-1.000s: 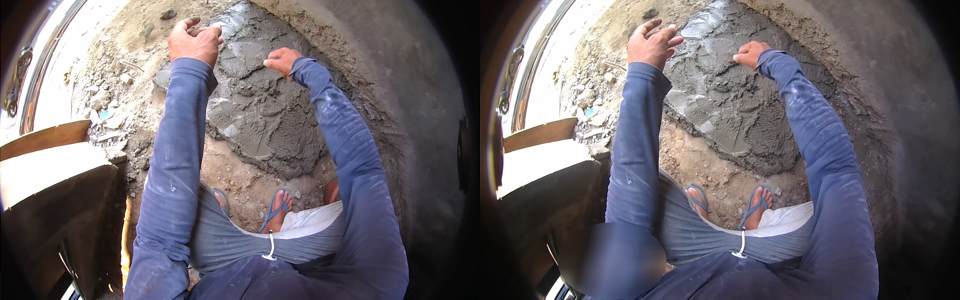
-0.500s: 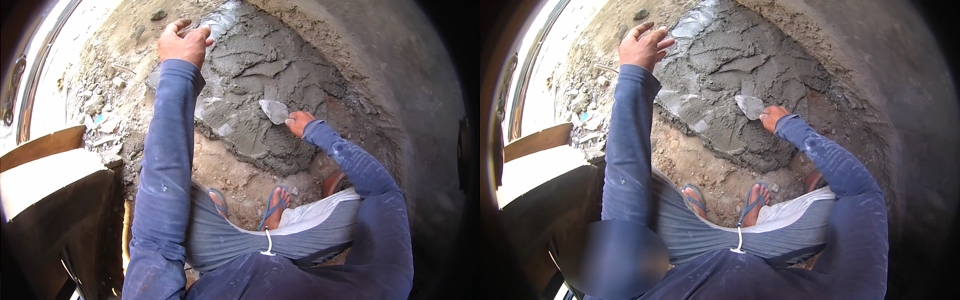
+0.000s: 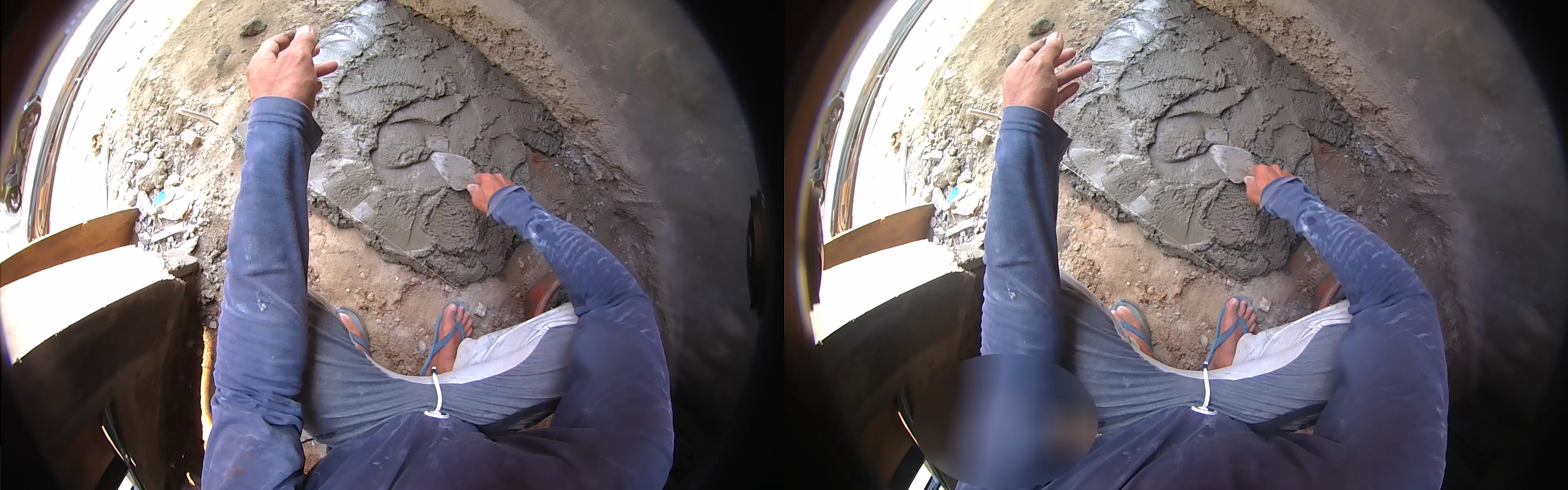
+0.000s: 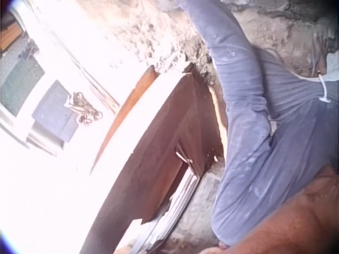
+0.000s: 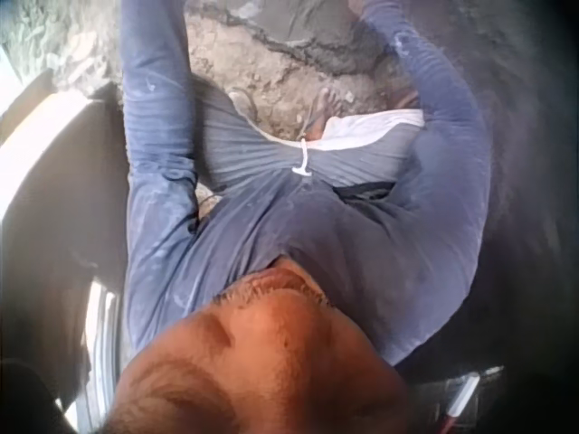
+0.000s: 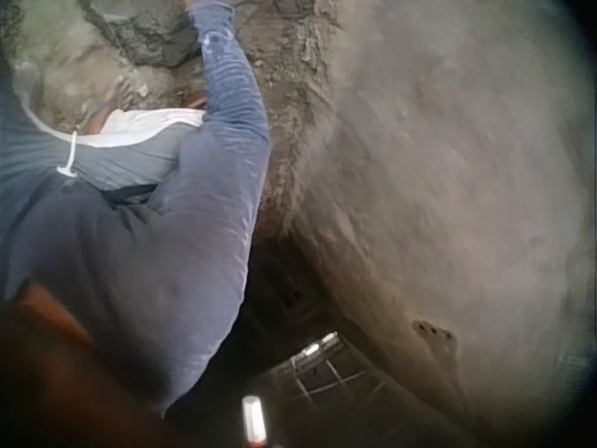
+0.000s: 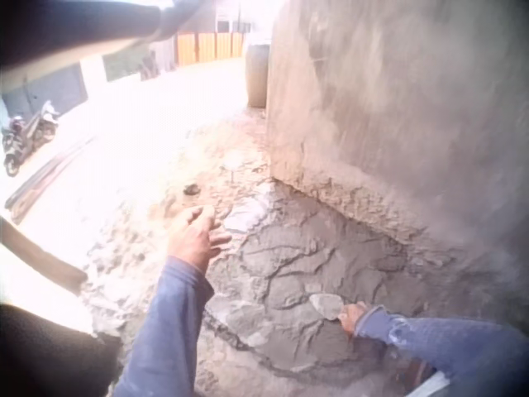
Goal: The person scoops wet cement from a red basin using a trowel and spreads it onto a patch of ground. They repeatedly smooth the surface and fill gaps in the mixture.
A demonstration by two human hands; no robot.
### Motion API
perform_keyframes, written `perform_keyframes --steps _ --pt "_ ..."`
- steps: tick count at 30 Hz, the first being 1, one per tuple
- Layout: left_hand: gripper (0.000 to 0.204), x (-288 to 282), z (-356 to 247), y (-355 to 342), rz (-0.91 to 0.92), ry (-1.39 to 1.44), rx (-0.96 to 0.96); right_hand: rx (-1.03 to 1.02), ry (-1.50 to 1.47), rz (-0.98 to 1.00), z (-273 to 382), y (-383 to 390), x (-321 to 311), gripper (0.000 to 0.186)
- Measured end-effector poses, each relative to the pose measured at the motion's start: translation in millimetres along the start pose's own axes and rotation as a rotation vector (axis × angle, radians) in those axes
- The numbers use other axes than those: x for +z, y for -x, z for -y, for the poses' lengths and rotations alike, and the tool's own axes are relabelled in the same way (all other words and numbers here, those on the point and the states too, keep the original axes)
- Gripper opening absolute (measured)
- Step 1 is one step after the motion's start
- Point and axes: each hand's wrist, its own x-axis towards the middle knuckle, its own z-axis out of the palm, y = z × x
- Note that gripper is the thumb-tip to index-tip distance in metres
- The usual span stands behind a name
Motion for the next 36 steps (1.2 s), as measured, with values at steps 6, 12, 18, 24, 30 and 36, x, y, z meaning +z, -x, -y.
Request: perform_keyframes --steps 6,12,18,24,30,36 --pt "0.041 -2 -1 1 0.035 -0.005 -0.086 -0.033 -0.157 0.142 -102 61 -46 0.043" --pt "0.042 -2 33 -3 0.409 -0.605 -0.002 0.134 -0.141 -0.174 -211 211 -43 0.032" --pt "0.051 27 34 30 0.835 -1.065 0.117 0.655 0.047 0.152 -326 380 -15 0.045" --pt "0.054 23 49 28 0.964 -1.171 0.054 0.902 0.261 0.004 -401 366 142 0.038" --pt "0.052 17 31 34 0.905 -1.162 0.12 0.906 -0.063 -0.073 -264 356 126 0.042" --pt "0.05 -13 32 34 0.923 -1.075 0.009 0.993 -0.1 -0.117 -251 365 106 0.05"
